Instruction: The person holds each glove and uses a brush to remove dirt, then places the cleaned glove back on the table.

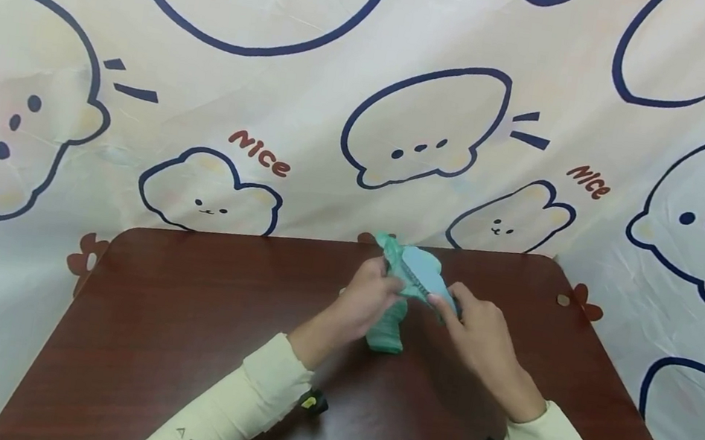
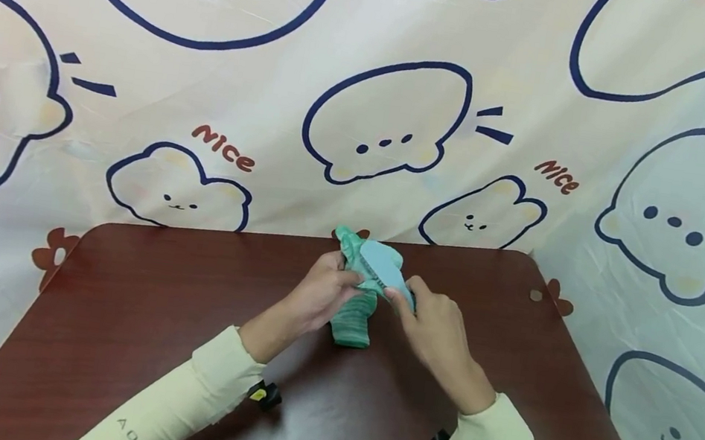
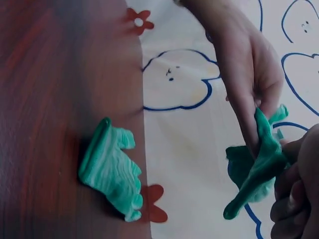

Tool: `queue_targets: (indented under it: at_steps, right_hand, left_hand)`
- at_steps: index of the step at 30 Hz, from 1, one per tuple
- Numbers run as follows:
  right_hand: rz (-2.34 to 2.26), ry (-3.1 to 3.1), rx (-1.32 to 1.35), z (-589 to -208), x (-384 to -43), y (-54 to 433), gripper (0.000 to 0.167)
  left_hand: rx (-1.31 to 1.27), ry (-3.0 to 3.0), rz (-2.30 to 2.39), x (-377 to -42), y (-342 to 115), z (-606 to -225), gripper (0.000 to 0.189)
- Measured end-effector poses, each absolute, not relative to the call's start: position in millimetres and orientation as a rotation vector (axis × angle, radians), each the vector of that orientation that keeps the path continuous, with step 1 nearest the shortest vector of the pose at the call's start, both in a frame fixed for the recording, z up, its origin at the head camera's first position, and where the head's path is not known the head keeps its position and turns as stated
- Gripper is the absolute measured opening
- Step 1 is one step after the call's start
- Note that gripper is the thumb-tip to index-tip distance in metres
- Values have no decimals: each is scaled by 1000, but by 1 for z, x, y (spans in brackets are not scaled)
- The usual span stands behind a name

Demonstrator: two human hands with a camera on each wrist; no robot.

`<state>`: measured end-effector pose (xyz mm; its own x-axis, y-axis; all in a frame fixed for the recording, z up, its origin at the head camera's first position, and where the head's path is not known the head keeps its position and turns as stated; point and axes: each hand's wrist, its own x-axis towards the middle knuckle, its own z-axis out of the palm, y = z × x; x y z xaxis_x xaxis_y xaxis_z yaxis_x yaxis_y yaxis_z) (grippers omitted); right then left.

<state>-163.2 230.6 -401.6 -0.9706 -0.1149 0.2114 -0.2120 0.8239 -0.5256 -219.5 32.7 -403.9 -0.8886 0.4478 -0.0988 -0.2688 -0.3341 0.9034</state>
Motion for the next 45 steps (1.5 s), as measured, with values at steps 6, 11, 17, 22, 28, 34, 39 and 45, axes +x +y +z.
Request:
queue_targets:
  at_steps: [6,11,17,22,28,34,39,45]
  right_hand:
    - [763,-2833,195,-403,-170,238,42]
    - [740,-2811,106,-410,-179,248,50]
    - [817,-2802,-42,-421,-190,279,61]
    - [1065,-2917,-142,-428,-197,311,62]
    - [1340,-3000,-131,-440,-206,337,41]
    - [1481,-2986,-220,-451,-214,352,35]
    - [1566,-2989,-289,-465,-220,357,39]
    - [1522,-3060,-241,-482,-224,353,31]
  left_hand:
    - [196,1437,2213,-220,33,-404,67]
    - [176,1445,2219,-218,31,-407,70]
    - [117,1539,2222,-221,6,-415,61]
    - [54,1535,2238,-222,-36,-431,66]
    - [-13,1612,2170,-219,-92,-455,53]
    - [-77,1746,2047,-225,-134,-472,42]
    - [-145,1812,1957,-234,-155,-485,37]
    - [-138,1804,1950,-240,-157,-490,65]
